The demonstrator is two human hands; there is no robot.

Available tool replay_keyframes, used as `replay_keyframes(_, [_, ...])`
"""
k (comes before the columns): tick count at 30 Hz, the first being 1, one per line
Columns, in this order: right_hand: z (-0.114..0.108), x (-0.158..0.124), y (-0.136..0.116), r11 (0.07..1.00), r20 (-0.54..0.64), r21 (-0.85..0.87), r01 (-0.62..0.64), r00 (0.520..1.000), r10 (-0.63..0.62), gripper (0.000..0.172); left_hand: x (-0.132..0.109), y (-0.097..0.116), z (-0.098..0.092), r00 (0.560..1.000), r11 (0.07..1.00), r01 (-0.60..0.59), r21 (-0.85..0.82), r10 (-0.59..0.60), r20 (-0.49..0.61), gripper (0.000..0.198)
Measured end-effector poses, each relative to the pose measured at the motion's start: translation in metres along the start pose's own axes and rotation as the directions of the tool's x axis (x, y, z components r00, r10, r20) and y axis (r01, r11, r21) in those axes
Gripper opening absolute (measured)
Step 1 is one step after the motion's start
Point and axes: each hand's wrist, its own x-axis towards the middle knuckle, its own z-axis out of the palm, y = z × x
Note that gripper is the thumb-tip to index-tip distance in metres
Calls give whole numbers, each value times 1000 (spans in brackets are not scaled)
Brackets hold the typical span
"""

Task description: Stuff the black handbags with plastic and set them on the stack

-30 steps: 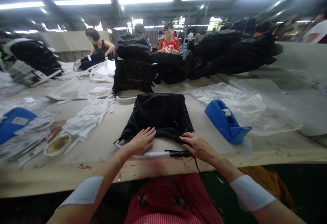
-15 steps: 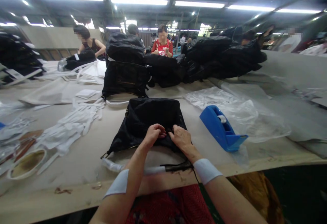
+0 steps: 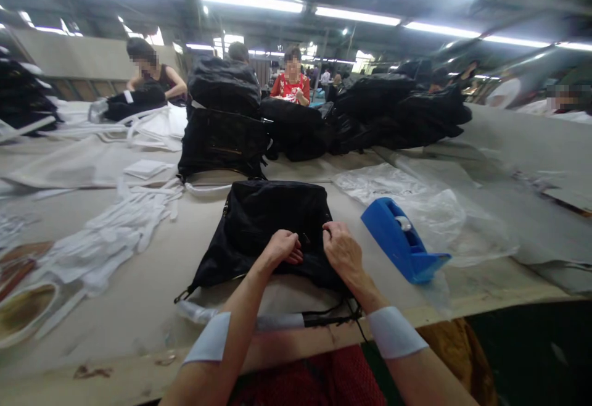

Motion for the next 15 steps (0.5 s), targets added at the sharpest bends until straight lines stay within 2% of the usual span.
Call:
replay_keyframes(2, [8, -2, 9, 998, 2, -15, -59, 998, 59, 35, 0, 2, 3, 983, 968, -132, 212, 156, -100, 24])
replay_keyframes(3, [12, -3, 14, 998, 21, -32, -50, 999, 50, 42, 0, 2, 5, 951, 899, -210, 383, 279, -135, 30])
replay_keyframes(5, [20, -6, 21, 997, 43, -71, 0, 999, 3, 49, 1, 3, 10, 869, 640, -284, 714, 486, -90, 36])
replay_keyframes(6, [23, -6, 23, 995, 39, -94, 17, 999, -13, 49, 2, 3, 12, 848, 504, -283, 816, 528, -33, 32])
replay_keyframes(8, [27, -7, 23, 991, 28, -130, 24, 999, -21, 46, 3, 5, 16, 840, 334, -273, 902, 539, 54, 25])
replay_keyframes(11, [27, -7, 22, 985, 39, -165, 44, 999, -38, 40, 4, 11, 16, 794, 160, -296, 942, 589, 150, 25])
replay_keyframes(13, [26, -7, 21, 982, 46, -178, 57, 998, -50, 39, 4, 18, 14, 781, 79, -329, 941, 584, 224, 25])
replay_keyframes(15, [25, -7, 21, 980, 52, -189, 66, 997, -57, 38, 4, 26, 10, 799, 66, -376, 924, 528, 288, 24])
